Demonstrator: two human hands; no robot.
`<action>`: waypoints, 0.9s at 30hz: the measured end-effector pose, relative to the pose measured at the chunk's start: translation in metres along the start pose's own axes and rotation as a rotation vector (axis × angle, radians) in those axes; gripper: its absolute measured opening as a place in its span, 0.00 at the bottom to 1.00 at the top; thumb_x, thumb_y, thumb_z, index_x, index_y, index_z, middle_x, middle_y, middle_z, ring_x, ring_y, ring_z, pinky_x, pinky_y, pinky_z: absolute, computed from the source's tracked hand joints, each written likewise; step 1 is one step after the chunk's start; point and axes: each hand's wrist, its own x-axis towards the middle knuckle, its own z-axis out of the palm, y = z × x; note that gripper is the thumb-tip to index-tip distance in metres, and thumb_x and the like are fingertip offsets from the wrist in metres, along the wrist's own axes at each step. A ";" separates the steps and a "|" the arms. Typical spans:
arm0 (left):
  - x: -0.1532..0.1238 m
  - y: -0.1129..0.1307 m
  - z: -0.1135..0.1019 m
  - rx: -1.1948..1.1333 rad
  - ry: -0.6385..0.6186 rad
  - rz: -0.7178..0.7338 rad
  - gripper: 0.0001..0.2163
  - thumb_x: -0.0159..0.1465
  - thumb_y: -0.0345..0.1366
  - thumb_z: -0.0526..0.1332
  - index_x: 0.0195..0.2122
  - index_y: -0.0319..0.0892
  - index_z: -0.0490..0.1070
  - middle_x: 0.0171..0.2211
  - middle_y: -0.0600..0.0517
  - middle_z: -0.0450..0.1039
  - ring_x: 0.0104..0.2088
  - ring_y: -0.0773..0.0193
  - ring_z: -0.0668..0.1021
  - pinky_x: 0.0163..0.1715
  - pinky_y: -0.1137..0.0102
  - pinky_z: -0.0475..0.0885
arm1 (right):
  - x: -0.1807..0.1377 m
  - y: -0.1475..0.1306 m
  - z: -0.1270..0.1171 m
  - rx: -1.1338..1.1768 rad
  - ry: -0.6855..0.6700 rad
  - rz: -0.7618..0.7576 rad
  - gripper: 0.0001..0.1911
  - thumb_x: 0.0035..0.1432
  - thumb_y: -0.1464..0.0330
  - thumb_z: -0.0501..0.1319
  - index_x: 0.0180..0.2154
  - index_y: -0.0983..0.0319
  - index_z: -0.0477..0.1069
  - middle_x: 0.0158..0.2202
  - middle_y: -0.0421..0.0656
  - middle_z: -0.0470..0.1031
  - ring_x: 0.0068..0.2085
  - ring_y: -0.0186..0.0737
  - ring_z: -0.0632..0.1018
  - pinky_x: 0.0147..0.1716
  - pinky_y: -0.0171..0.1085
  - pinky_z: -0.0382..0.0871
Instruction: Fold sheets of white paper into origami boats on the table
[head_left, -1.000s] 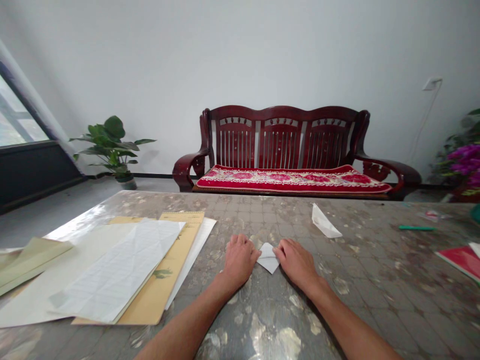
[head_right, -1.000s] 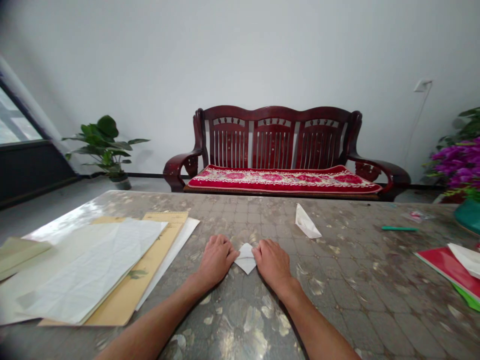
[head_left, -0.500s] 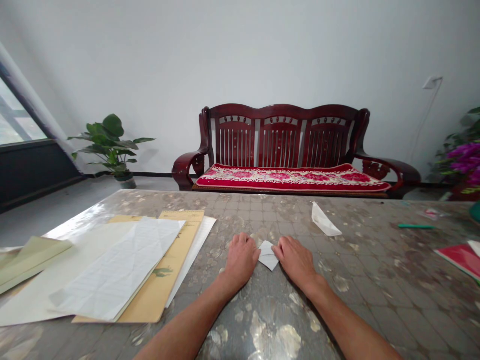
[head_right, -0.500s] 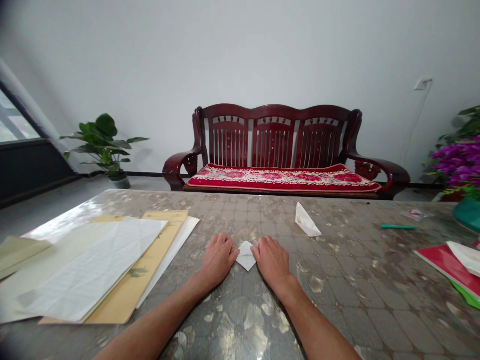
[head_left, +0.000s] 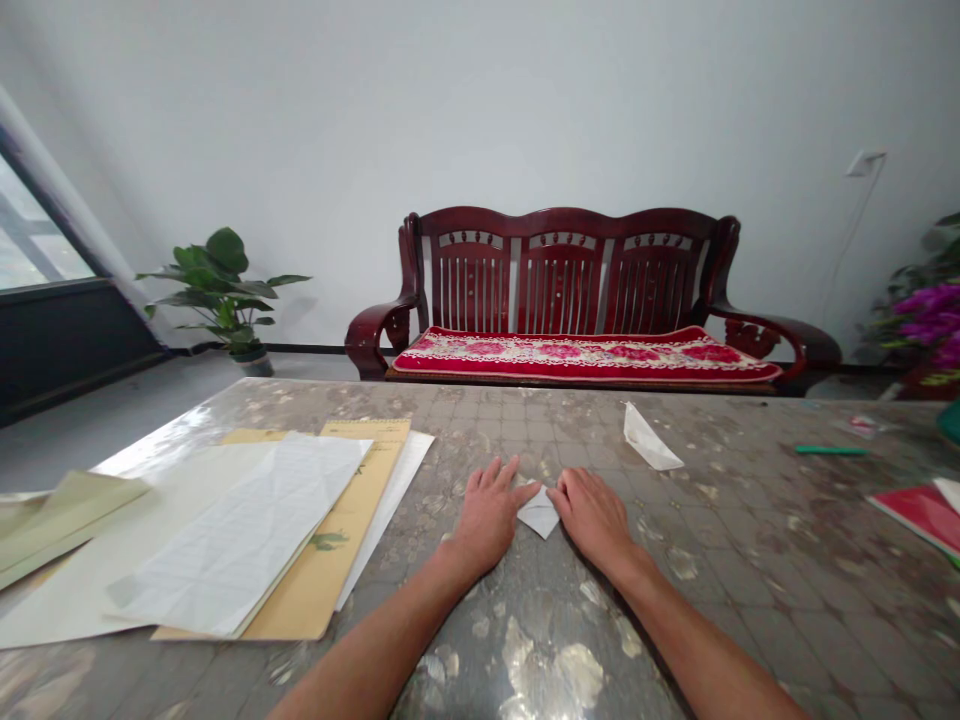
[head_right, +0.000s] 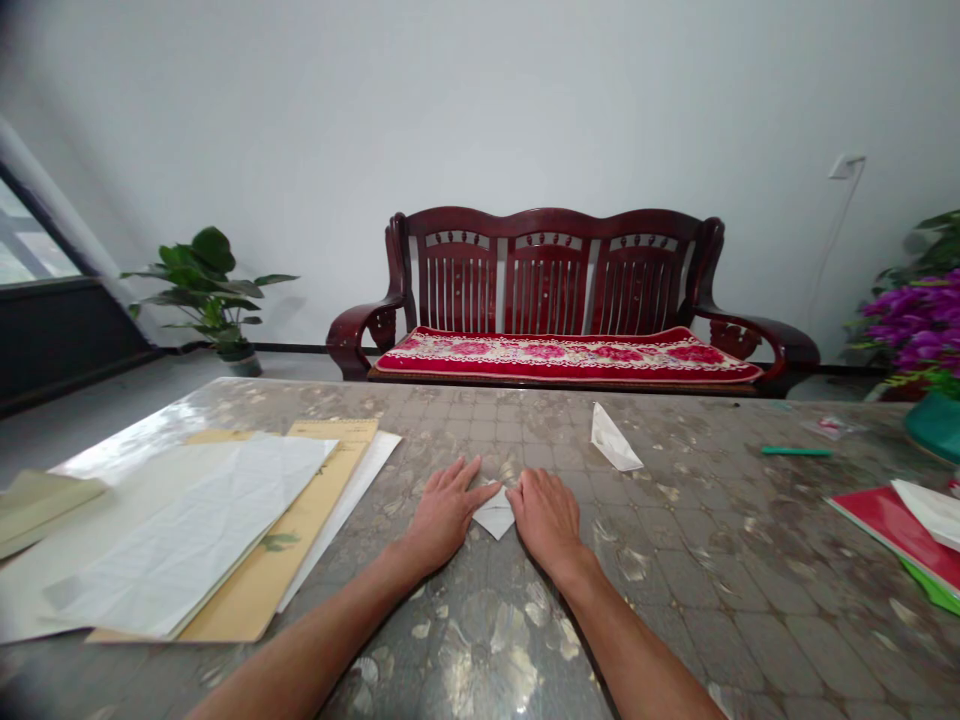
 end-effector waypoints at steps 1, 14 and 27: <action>0.000 -0.002 0.002 0.006 -0.010 0.003 0.24 0.67 0.29 0.53 0.60 0.63 0.65 0.68 0.52 0.55 0.67 0.47 0.58 0.62 0.49 0.55 | 0.000 0.000 0.000 0.002 0.003 0.002 0.09 0.66 0.62 0.55 0.35 0.59 0.68 0.38 0.44 0.74 0.40 0.42 0.73 0.35 0.38 0.57; -0.004 0.001 0.007 0.058 -0.019 -0.009 0.23 0.69 0.33 0.49 0.65 0.56 0.59 0.68 0.47 0.55 0.68 0.46 0.56 0.63 0.45 0.52 | -0.005 -0.003 0.018 0.080 0.105 -0.025 0.25 0.62 0.59 0.57 0.57 0.61 0.63 0.57 0.50 0.67 0.56 0.51 0.65 0.55 0.46 0.56; -0.006 0.002 0.012 0.109 -0.007 -0.004 0.24 0.69 0.32 0.51 0.65 0.56 0.58 0.67 0.46 0.55 0.67 0.46 0.57 0.63 0.46 0.54 | 0.003 0.008 0.018 0.084 0.004 0.045 0.23 0.63 0.67 0.53 0.60 0.60 0.64 0.64 0.47 0.62 0.64 0.52 0.58 0.62 0.48 0.51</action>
